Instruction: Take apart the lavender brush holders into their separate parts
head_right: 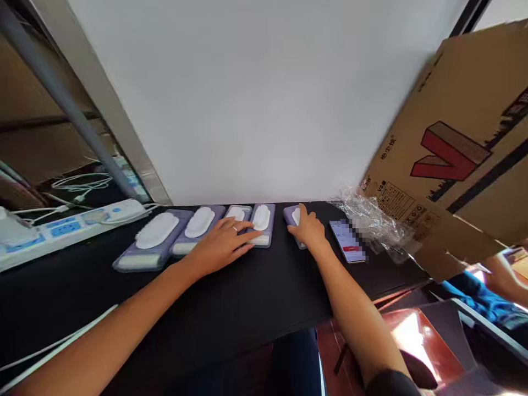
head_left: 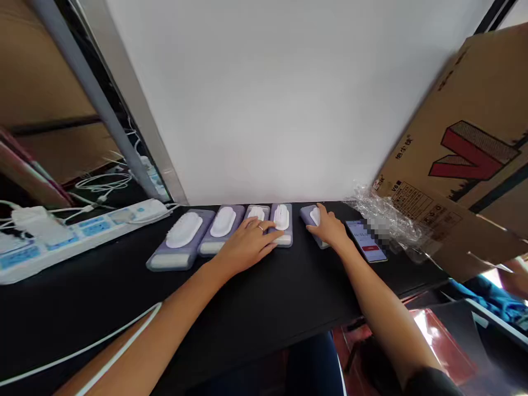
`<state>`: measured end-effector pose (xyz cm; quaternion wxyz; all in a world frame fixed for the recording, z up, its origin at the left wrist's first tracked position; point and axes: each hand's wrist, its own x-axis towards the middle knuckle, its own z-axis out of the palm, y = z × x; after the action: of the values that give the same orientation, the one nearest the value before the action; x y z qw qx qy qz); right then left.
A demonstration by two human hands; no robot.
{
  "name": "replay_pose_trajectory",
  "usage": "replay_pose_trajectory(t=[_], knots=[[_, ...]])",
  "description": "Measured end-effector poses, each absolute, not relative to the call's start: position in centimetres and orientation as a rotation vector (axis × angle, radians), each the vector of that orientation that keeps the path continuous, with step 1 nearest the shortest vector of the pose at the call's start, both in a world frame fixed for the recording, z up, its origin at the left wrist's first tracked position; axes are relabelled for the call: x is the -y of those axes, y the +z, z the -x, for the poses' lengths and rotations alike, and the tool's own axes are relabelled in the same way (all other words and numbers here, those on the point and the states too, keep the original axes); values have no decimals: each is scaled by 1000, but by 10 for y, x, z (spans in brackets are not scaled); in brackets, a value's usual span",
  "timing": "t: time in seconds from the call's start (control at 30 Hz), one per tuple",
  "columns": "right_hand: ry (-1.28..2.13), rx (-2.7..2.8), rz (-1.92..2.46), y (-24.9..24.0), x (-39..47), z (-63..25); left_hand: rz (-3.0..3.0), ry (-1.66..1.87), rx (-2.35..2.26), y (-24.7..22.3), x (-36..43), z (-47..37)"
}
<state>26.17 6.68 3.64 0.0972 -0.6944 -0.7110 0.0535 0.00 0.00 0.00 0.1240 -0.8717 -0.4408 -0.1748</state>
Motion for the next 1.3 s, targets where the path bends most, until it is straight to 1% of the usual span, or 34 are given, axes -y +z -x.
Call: replay_pose_trajectory(t=[0.17, 0.37, 0.5, 0.57, 0.6, 0.67, 0.73, 0.77, 0.83, 0.9, 1.0, 1.07, 1.2, 1.3], knots=[[181, 2114, 1984, 31, -69, -241, 2526, -599, 1236, -1, -5, 1], [257, 2097, 1868, 39, -83, -219, 2496, -712, 1151, -2, -3, 13], [246, 2061, 1679, 41, -87, -224, 2486, -819, 1217, -1, -3, 17], [216, 2073, 1505, 37, -80, -226, 2493, -937, 1319, 2, -1, 15], [195, 2085, 1394, 34, -74, -225, 2491, -1042, 1402, 4, 1, 12], [125, 2109, 1008, 25, -60, -218, 2472, -1371, 1631, 10, 7, 4], [44, 2134, 755, 16, -46, -208, 2441, -1881, 1887, 15, 17, -8], [13, 2159, 670, 13, -40, -202, 2379, -2236, 1963, 18, 22, -14], [-28, 2194, 585, 9, -30, -194, 2193, -2842, 1988, 22, 30, -26], [-42, 2203, 560, 10, -24, -190, 2024, -3159, 1921, 26, 34, -34], [-2, 2144, 616, 14, -19, -190, 1751, -3457, 1717, 34, 30, -34], [117, 2096, 734, 17, -16, -191, 1599, -3589, 1542, 39, 25, -29], [461, 2070, 951, 22, -13, -191, 1514, -3604, 1412, 45, 20, -23], [520, 2103, 927, 23, -11, -190, 1504, -3573, 1392, 46, 21, -26]])
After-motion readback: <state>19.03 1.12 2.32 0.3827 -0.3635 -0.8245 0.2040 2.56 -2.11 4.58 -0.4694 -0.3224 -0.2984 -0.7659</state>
